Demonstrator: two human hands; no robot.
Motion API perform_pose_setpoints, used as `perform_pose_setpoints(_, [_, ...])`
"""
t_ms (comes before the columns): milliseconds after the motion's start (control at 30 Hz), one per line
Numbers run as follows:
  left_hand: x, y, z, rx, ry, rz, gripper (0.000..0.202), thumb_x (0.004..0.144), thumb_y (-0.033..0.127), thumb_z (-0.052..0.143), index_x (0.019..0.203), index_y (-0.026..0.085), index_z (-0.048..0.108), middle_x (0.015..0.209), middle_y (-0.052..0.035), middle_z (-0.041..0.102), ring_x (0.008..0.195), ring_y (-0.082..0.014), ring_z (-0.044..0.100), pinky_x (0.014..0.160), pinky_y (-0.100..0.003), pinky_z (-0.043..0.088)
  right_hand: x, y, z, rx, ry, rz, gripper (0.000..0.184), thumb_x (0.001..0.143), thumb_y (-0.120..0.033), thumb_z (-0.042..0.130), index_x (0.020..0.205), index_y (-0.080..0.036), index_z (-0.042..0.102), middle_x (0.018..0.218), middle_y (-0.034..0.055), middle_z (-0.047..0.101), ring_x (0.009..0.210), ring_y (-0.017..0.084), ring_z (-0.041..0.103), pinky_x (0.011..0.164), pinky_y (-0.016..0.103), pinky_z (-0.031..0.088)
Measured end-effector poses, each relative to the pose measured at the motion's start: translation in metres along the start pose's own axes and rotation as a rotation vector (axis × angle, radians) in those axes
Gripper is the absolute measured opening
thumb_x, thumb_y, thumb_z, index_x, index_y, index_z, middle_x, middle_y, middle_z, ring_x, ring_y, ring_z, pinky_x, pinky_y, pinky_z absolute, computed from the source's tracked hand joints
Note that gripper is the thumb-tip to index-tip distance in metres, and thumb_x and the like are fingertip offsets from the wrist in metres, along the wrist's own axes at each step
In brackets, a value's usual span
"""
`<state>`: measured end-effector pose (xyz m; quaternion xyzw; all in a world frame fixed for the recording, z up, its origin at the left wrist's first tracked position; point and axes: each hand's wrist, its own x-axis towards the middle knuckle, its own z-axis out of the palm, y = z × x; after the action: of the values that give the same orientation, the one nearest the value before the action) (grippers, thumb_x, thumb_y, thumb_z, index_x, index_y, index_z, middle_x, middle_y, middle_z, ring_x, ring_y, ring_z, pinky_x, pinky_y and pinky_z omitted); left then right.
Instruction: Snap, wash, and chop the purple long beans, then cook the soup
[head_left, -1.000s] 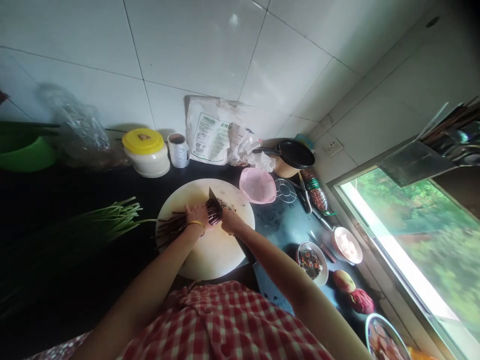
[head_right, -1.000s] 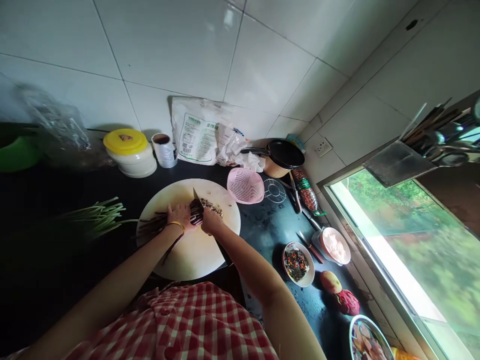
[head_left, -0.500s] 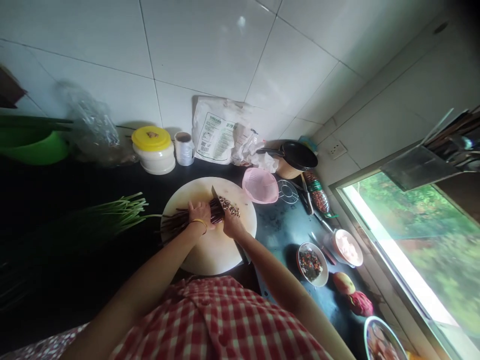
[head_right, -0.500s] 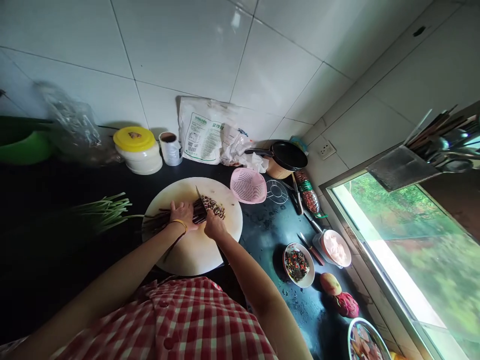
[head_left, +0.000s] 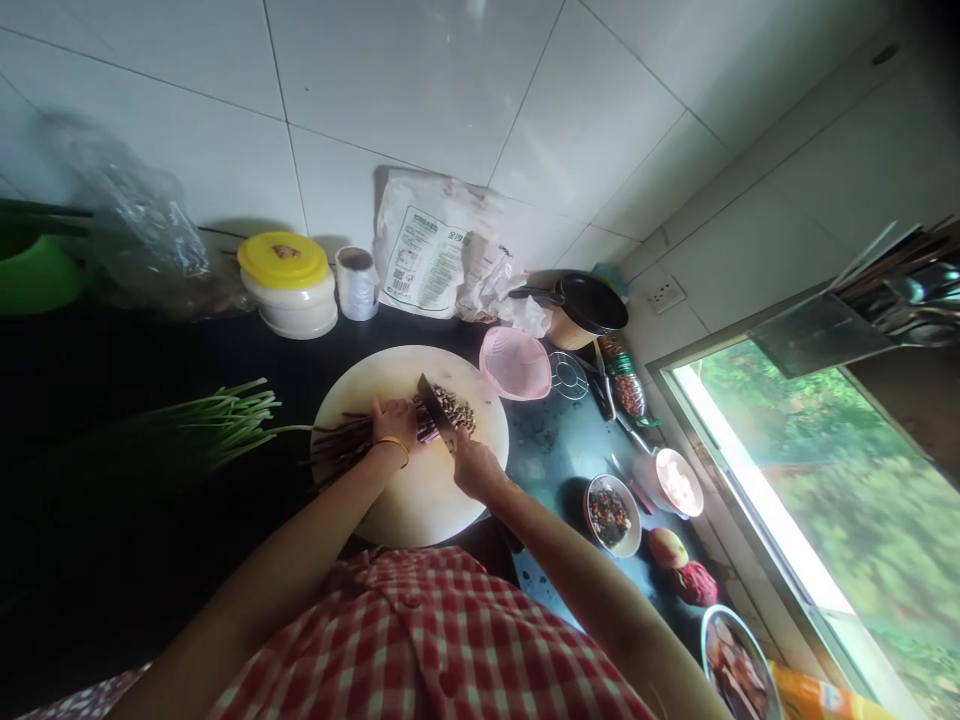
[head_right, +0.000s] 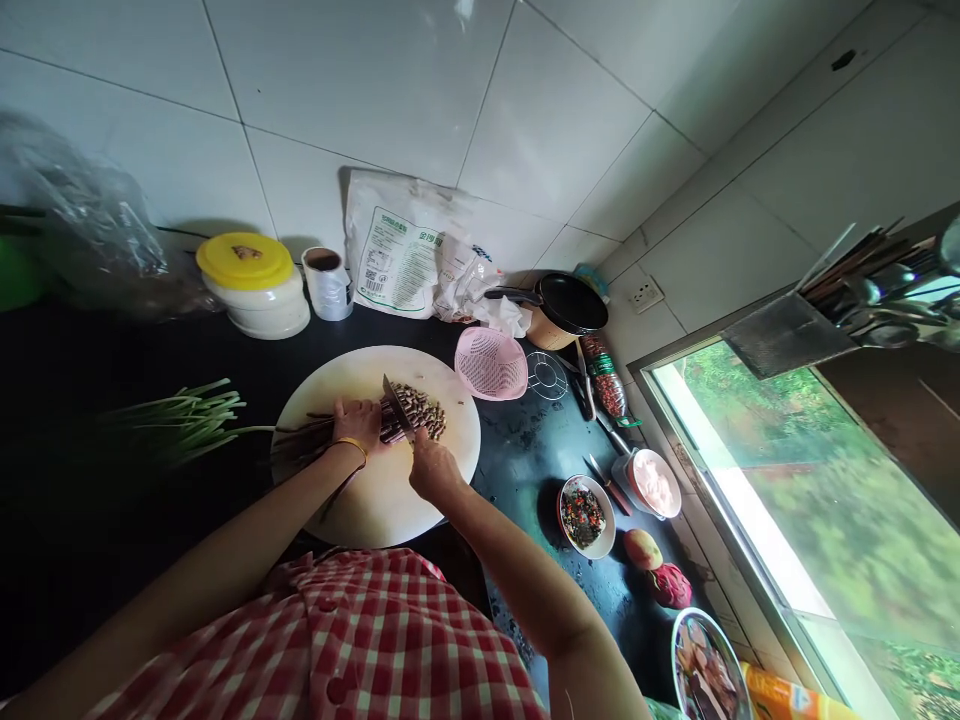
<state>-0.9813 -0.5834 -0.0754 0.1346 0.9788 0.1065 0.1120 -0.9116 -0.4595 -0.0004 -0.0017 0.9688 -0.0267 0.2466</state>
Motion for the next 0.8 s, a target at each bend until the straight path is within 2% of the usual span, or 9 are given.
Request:
perform_pose_setpoints(100, [0.002, -0.001, 0.003, -0.022, 0.007, 0.021, 0.063, 0.065, 0.045, 0.057, 0.116, 0.009, 0.049, 0.112, -0.0189, 0.053, 0.108, -0.0346, 0.042, 0.1, -0.059, 0.011, 0.016, -0.005, -0.007, 0.029, -0.04, -0.002, 0.042, 0.075, -0.005, 0.043, 0.116, -0.012, 0.036, 0.09, 0.0117, 0.063, 0.085, 0.024, 0.062, 0.067, 0.032, 0.046])
perform_pose_setpoints(233, [0.005, 0.0, 0.003, -0.038, -0.04, -0.005, 0.061, 0.064, 0.043, 0.057, 0.115, 0.012, 0.05, 0.112, -0.0175, 0.053, 0.108, -0.034, 0.041, 0.101, -0.057, 0.01, 0.045, -0.014, -0.011, 0.047, -0.076, -0.022, 0.039, 0.074, -0.006, 0.045, 0.112, -0.01, 0.037, 0.093, 0.0144, 0.062, 0.09, 0.026, 0.061, 0.069, 0.034, 0.046])
perform_pose_setpoints(433, [0.003, 0.001, 0.001, -0.033, -0.043, -0.049, 0.066, 0.061, 0.037, 0.06, 0.12, 0.01, 0.047, 0.115, -0.0189, 0.05, 0.108, -0.0325, 0.039, 0.102, -0.054, 0.009, 0.071, -0.024, 0.012, 0.045, 0.017, 0.019, 0.04, 0.078, -0.015, 0.048, 0.115, -0.011, 0.034, 0.091, 0.0137, 0.063, 0.087, 0.025, 0.062, 0.071, 0.034, 0.046])
perform_pose_setpoints(500, [0.0, 0.001, 0.002, -0.038, -0.021, -0.062, 0.071, 0.061, 0.04, 0.061, 0.124, 0.01, 0.044, 0.114, -0.0193, 0.05, 0.107, -0.0325, 0.04, 0.102, -0.055, 0.009, 0.072, -0.023, 0.018, 0.047, 0.048, 0.02, 0.038, 0.078, -0.015, 0.048, 0.114, -0.012, 0.035, 0.091, 0.0127, 0.063, 0.087, 0.025, 0.062, 0.071, 0.035, 0.046])
perform_pose_setpoints(600, [-0.009, -0.001, 0.002, -0.011, 0.023, -0.068, 0.094, 0.058, 0.049, 0.065, 0.135, 0.009, 0.031, 0.118, -0.0221, 0.048, 0.111, -0.0349, 0.039, 0.102, -0.057, 0.007, 0.065, -0.015, 0.016, 0.072, 0.054, -0.004, 0.036, 0.079, -0.012, 0.045, 0.114, -0.012, 0.037, 0.091, 0.0133, 0.064, 0.086, 0.025, 0.063, 0.071, 0.035, 0.046])
perform_pose_setpoints(700, [-0.018, -0.003, 0.003, 0.057, 0.025, -0.085, 0.112, 0.05, 0.056, 0.07, 0.139, 0.008, 0.022, 0.131, -0.0263, 0.036, 0.123, -0.0389, 0.026, 0.102, -0.058, 0.004, 0.047, -0.004, 0.009, 0.087, 0.055, -0.014, 0.036, 0.081, -0.01, 0.04, 0.116, -0.011, 0.037, 0.092, 0.014, 0.063, 0.086, 0.025, 0.063, 0.071, 0.036, 0.046])
perform_pose_setpoints(800, [-0.023, -0.006, 0.003, 0.085, 0.004, -0.117, 0.107, 0.051, 0.053, 0.07, 0.137, 0.007, 0.025, 0.135, -0.0268, 0.031, 0.127, -0.0396, 0.019, 0.101, -0.059, 0.004, 0.021, 0.003, 0.007, 0.06, 0.063, -0.011, 0.04, 0.082, -0.011, 0.039, 0.122, -0.011, 0.034, 0.089, 0.0134, 0.063, 0.083, 0.025, 0.063, 0.069, 0.035, 0.046])
